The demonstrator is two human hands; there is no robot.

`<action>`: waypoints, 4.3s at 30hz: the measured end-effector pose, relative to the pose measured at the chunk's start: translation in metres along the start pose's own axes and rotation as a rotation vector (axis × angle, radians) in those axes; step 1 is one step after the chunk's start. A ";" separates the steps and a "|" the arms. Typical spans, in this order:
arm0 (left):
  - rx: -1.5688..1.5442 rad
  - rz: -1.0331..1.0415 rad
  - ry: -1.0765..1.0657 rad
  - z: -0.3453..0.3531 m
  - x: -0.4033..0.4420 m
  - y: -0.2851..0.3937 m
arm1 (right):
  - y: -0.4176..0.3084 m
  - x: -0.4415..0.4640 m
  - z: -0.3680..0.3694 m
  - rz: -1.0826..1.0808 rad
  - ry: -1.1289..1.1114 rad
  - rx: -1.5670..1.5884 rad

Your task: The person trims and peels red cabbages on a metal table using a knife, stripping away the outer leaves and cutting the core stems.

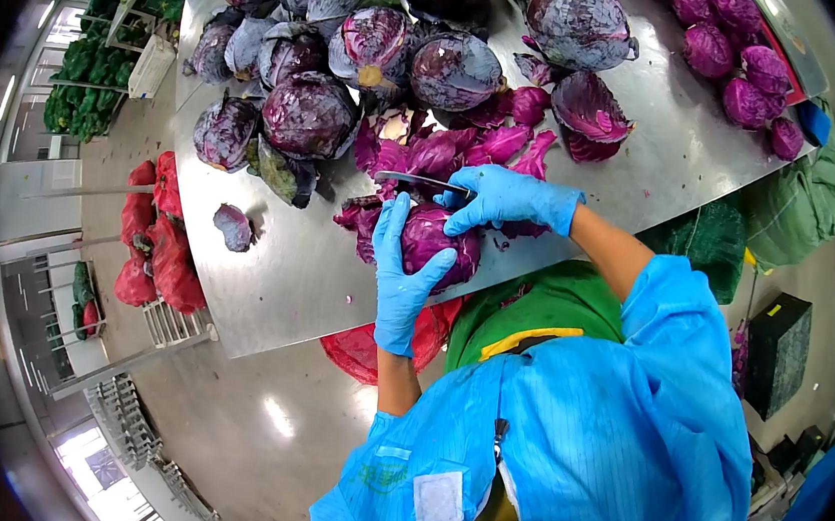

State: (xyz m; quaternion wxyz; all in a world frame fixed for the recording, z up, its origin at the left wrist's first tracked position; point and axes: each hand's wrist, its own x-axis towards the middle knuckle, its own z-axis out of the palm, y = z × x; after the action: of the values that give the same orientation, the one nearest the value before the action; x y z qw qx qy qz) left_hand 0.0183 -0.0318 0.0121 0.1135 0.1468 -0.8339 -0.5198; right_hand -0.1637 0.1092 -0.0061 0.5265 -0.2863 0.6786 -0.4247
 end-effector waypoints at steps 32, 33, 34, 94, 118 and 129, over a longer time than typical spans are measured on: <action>0.153 -0.069 0.381 0.027 -0.031 -0.009 | 0.017 -0.022 0.059 -0.469 0.529 -0.448; 0.186 -0.064 0.383 0.027 -0.032 -0.010 | 0.016 -0.022 0.057 -0.472 0.516 -0.494; 0.217 -0.059 0.385 0.027 -0.031 -0.010 | 0.015 -0.023 0.055 -0.475 0.503 -0.543; -0.163 -0.228 0.396 -0.009 -0.048 -0.013 | 0.003 0.019 0.073 -0.844 0.575 -0.854; -0.170 0.057 0.250 -0.034 -0.030 -0.030 | 0.004 0.011 0.066 -0.376 0.217 -0.260; 0.261 0.084 0.940 -0.082 -0.037 -0.064 | 0.005 0.009 0.073 -0.382 0.319 -0.268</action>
State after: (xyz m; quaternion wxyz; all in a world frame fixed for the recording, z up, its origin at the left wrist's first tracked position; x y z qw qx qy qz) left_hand 0.0893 -0.1135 -0.0116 0.4792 0.3447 -0.7558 -0.2832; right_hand -0.0960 0.0845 -0.0210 0.2809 -0.4054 0.7367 -0.4625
